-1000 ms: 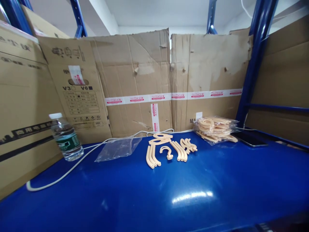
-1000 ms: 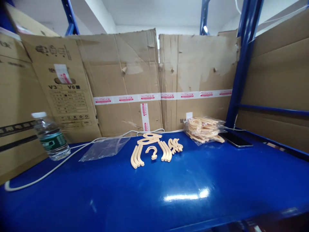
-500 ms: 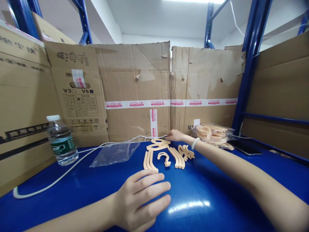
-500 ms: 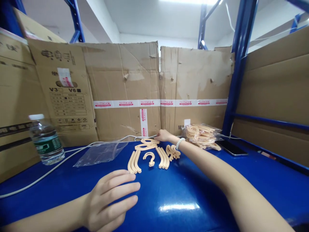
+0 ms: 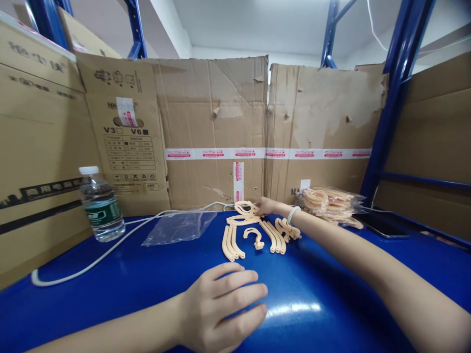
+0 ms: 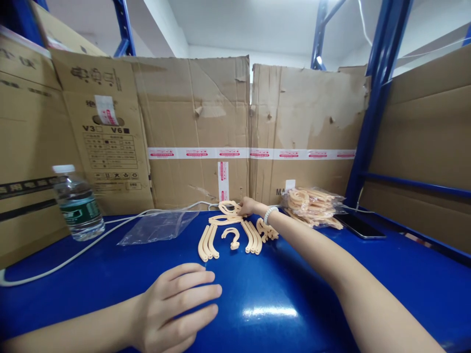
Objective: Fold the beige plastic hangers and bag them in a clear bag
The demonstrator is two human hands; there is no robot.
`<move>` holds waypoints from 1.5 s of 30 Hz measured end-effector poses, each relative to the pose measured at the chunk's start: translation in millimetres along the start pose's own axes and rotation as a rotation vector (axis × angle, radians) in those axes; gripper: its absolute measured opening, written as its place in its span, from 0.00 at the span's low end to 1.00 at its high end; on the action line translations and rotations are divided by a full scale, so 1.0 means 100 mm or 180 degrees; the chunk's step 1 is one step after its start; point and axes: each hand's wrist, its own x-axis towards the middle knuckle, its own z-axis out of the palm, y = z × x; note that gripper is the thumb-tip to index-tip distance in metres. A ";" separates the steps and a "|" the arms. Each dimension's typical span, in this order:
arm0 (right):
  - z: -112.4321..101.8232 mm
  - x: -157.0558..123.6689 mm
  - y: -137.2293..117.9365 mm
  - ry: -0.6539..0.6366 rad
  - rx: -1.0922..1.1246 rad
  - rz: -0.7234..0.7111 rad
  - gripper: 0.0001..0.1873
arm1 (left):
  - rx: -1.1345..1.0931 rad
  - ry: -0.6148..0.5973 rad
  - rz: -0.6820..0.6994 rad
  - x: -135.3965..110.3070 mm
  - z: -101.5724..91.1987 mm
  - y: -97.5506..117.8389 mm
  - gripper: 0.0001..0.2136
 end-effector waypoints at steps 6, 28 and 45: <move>-0.08 -0.10 -0.02 0.0287 0.0533 0.0060 0.10 | -0.0080 -0.0242 -0.0094 0.00 -0.03 0.00 0.15; 0.45 -1.88 -0.44 0.0797 0.3078 -0.1465 0.17 | -0.2814 -0.0950 -0.4686 0.22 0.05 0.03 0.16; 0.47 -1.89 -0.27 0.0128 0.3964 -0.0656 0.17 | -0.2882 0.0484 -0.5098 0.06 0.11 0.11 0.13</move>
